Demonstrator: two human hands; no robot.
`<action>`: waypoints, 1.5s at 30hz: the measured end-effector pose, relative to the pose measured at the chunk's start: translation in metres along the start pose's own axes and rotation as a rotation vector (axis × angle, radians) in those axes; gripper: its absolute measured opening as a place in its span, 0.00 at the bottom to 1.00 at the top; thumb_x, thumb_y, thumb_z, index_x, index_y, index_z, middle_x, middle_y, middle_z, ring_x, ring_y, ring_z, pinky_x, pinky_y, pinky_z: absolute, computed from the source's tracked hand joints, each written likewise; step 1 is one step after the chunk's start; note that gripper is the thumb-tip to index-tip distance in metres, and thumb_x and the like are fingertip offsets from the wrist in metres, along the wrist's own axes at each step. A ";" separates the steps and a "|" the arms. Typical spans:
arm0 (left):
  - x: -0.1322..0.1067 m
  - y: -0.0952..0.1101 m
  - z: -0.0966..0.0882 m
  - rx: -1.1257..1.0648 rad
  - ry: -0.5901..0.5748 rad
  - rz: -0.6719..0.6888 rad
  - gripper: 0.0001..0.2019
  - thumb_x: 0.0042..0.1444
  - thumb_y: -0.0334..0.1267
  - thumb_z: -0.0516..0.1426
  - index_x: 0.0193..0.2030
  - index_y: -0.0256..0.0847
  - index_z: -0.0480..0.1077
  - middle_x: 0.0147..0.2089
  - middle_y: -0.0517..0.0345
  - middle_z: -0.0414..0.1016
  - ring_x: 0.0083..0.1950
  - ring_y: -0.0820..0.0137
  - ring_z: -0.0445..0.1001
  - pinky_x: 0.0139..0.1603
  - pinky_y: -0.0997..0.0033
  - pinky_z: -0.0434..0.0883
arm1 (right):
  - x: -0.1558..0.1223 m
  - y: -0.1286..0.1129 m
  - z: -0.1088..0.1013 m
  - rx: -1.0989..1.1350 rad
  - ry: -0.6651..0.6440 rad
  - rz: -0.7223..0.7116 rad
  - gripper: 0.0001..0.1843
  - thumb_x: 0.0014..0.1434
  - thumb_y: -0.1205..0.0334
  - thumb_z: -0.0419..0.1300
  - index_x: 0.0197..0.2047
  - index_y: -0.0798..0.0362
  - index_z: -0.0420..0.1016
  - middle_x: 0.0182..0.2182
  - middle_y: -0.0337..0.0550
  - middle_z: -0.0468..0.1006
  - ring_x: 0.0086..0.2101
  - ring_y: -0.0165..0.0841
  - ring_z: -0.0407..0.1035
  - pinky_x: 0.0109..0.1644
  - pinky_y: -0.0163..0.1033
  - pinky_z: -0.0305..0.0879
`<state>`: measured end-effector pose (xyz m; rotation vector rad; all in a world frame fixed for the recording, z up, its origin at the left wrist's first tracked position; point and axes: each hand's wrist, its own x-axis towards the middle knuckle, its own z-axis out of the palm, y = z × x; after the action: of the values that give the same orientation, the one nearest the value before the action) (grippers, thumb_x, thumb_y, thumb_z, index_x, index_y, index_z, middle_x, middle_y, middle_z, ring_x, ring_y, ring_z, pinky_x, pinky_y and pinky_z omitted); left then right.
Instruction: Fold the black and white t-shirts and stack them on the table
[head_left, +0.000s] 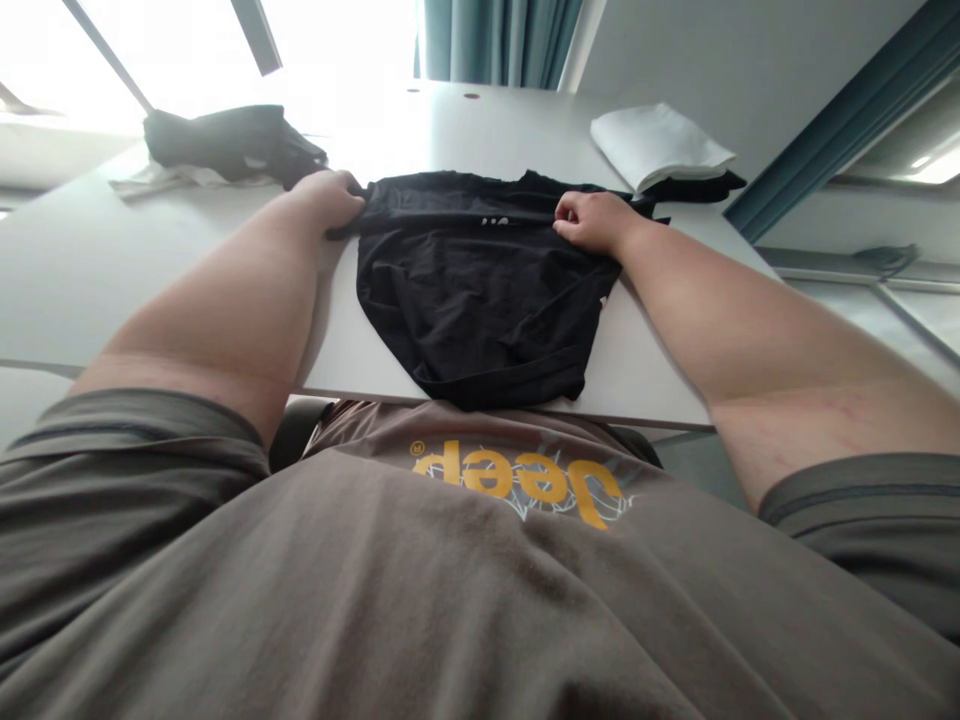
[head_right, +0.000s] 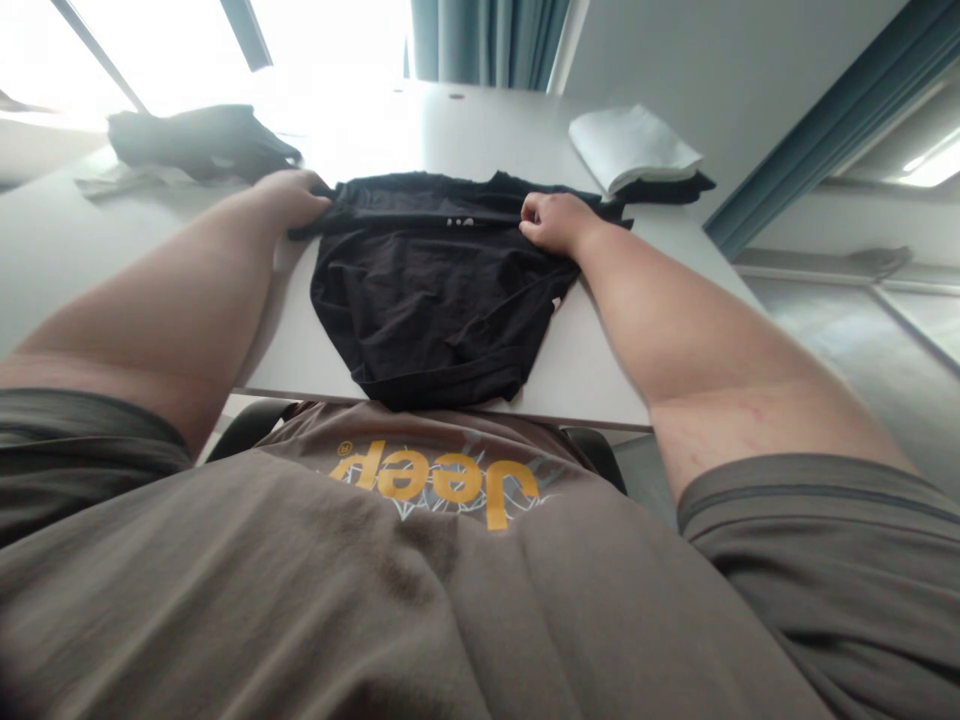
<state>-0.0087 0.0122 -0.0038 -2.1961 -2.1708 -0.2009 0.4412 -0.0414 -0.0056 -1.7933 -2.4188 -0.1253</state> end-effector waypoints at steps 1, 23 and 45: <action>-0.001 0.000 0.000 0.000 -0.001 0.000 0.29 0.65 0.50 0.61 0.70 0.40 0.74 0.66 0.50 0.75 0.61 0.52 0.73 0.62 0.52 0.72 | 0.000 0.000 0.000 -0.001 0.001 0.001 0.18 0.72 0.59 0.58 0.58 0.57 0.79 0.53 0.55 0.82 0.47 0.42 0.72 0.52 0.43 0.61; -0.004 0.002 -0.001 0.000 -0.002 0.001 0.30 0.65 0.52 0.61 0.70 0.39 0.75 0.65 0.47 0.76 0.61 0.49 0.74 0.61 0.52 0.71 | 0.001 0.002 0.002 -0.002 0.020 -0.019 0.15 0.71 0.59 0.58 0.56 0.57 0.79 0.51 0.55 0.82 0.45 0.41 0.73 0.50 0.43 0.62; -0.002 0.003 0.000 0.009 0.008 -0.011 0.29 0.65 0.50 0.62 0.69 0.38 0.75 0.65 0.47 0.77 0.61 0.49 0.74 0.61 0.51 0.72 | 0.003 0.005 0.005 0.014 0.024 -0.017 0.17 0.71 0.59 0.58 0.57 0.58 0.79 0.51 0.55 0.82 0.46 0.42 0.73 0.51 0.43 0.62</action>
<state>-0.0054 0.0100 -0.0040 -2.1760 -2.1754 -0.2000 0.4452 -0.0363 -0.0098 -1.7552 -2.4132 -0.1307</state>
